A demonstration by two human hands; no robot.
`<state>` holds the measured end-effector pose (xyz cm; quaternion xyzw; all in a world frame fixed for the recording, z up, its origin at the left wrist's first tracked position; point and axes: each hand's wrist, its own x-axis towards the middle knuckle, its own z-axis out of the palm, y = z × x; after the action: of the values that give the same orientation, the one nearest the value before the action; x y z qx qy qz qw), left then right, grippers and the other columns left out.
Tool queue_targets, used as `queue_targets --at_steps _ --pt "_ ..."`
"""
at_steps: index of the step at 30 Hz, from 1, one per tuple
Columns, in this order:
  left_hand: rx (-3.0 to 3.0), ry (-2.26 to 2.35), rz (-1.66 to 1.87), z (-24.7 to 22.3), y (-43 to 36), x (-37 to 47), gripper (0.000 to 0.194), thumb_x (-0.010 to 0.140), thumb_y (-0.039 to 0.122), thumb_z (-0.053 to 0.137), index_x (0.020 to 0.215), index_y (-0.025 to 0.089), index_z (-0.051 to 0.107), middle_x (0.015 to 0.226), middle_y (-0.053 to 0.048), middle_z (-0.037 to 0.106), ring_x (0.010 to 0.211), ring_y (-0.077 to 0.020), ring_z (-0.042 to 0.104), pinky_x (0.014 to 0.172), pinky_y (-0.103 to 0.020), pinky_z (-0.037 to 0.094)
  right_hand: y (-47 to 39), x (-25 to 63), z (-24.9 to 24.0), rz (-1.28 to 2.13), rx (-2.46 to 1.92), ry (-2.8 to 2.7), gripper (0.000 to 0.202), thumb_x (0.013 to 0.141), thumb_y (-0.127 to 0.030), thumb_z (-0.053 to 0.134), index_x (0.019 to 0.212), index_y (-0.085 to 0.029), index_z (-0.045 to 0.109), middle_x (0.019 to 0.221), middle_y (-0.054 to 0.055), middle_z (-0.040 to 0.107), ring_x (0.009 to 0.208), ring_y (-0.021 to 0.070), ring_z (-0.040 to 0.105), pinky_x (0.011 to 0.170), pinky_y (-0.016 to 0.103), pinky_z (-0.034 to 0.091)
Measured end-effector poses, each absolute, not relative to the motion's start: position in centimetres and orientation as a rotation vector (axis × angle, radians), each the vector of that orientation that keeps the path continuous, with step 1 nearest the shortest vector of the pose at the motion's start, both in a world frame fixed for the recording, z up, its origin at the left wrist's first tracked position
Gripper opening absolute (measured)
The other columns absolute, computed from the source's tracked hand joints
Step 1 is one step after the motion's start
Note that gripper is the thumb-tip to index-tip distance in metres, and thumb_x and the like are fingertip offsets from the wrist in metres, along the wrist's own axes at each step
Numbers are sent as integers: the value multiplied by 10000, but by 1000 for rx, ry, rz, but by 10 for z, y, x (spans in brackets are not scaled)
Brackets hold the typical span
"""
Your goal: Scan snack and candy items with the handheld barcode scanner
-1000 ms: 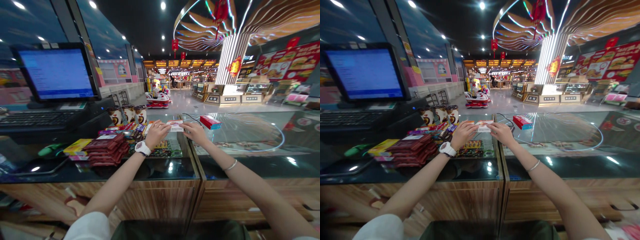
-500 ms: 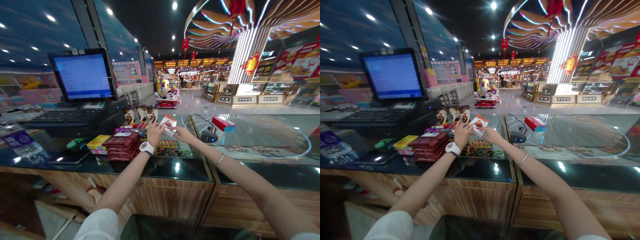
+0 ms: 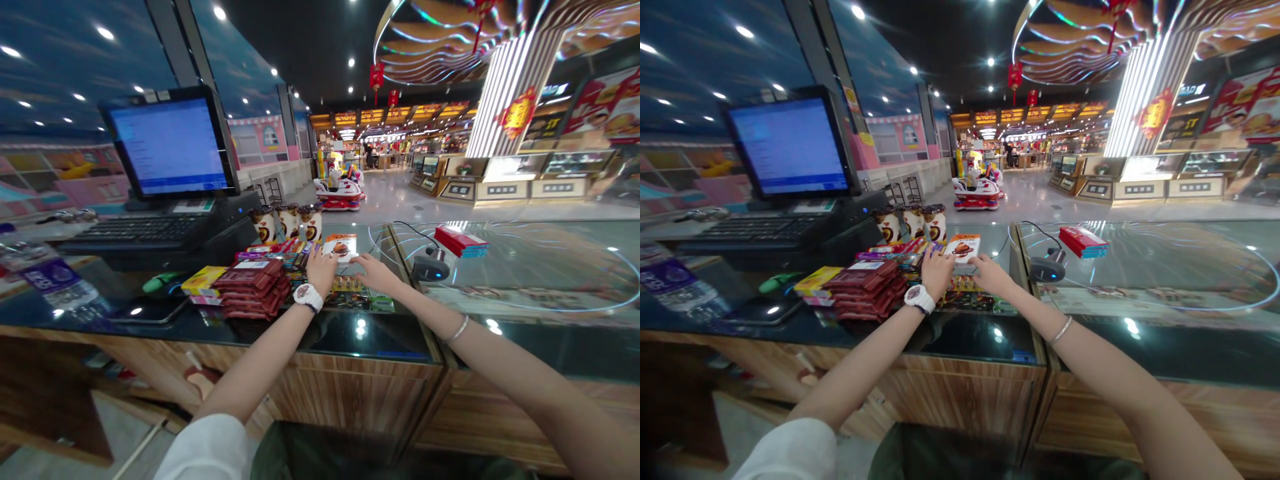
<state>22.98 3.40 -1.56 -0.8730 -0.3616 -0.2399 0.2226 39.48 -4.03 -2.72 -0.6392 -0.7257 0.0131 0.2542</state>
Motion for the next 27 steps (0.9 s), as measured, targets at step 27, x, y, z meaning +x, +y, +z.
queue_targets --at_steps 27 --pt "-2531 -1139 -676 -45 34 236 560 960 413 474 1472 186 476 1511 -150 497 1435 -367 394 1197 -573 251 -6 401 -46 161 -1712 -2063 707 850 -177 581 1530 -199 387 1595 158 372 1457 303 390 1157 516 374"
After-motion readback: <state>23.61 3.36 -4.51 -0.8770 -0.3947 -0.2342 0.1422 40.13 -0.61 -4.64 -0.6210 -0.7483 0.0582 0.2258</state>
